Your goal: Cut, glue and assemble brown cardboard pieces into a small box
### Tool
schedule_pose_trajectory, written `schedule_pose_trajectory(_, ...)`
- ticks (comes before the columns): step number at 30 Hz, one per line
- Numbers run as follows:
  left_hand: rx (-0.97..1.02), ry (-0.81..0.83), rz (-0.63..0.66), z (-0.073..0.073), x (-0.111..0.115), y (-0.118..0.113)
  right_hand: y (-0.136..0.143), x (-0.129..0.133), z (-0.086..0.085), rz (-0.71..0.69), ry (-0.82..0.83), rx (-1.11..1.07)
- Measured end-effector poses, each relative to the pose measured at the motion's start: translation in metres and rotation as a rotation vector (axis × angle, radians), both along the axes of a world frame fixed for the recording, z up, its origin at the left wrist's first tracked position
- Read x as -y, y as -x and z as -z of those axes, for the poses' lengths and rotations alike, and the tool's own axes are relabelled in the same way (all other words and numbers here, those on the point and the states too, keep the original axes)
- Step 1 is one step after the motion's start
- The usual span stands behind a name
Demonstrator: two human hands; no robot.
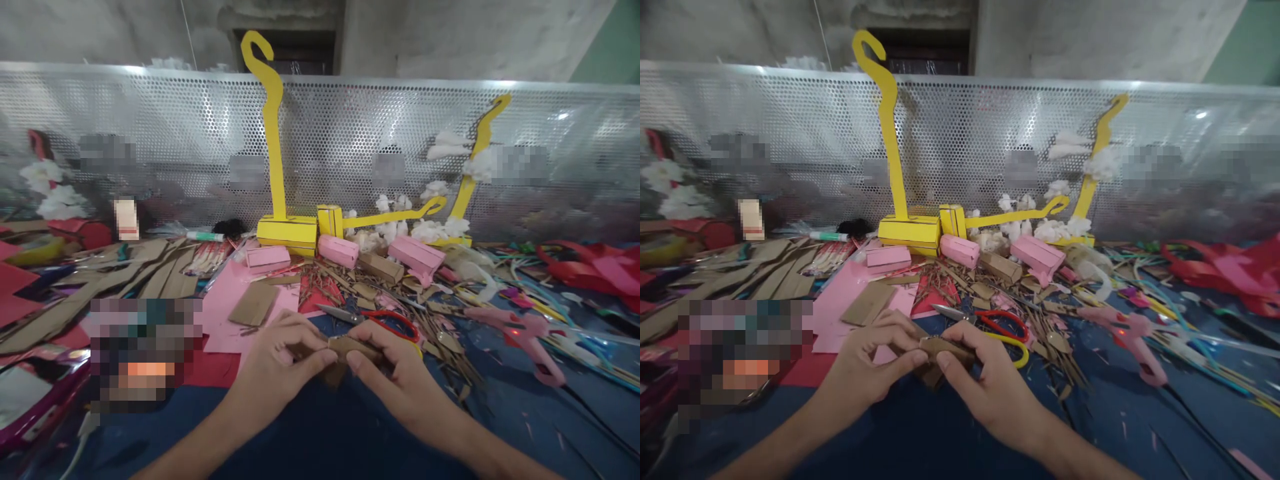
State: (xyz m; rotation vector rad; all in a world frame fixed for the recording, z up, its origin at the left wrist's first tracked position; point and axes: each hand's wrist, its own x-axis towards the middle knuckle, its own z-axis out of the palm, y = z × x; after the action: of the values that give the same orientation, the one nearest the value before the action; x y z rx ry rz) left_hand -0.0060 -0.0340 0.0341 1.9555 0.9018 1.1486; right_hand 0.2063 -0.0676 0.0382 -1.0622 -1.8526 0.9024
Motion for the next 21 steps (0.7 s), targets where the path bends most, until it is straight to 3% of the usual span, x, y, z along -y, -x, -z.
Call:
schedule_pose_trajectory(14, 0.038, 0.039, 0.058, -0.002, -0.006, 0.001, 0.0, 0.0, 0.003, 0.021, 0.012, -0.061)
schedule_pose_trajectory(17, 0.092, 0.041, -0.031, -0.005, -0.013, 0.009, -0.004, -0.002, 0.003, 0.044, 0.038, -0.088)
schedule_pose_trajectory(21, 0.147, -0.006, -0.246, -0.007, -0.024, 0.024, -0.01, -0.005, 0.002, 0.071, 0.081, -0.151)
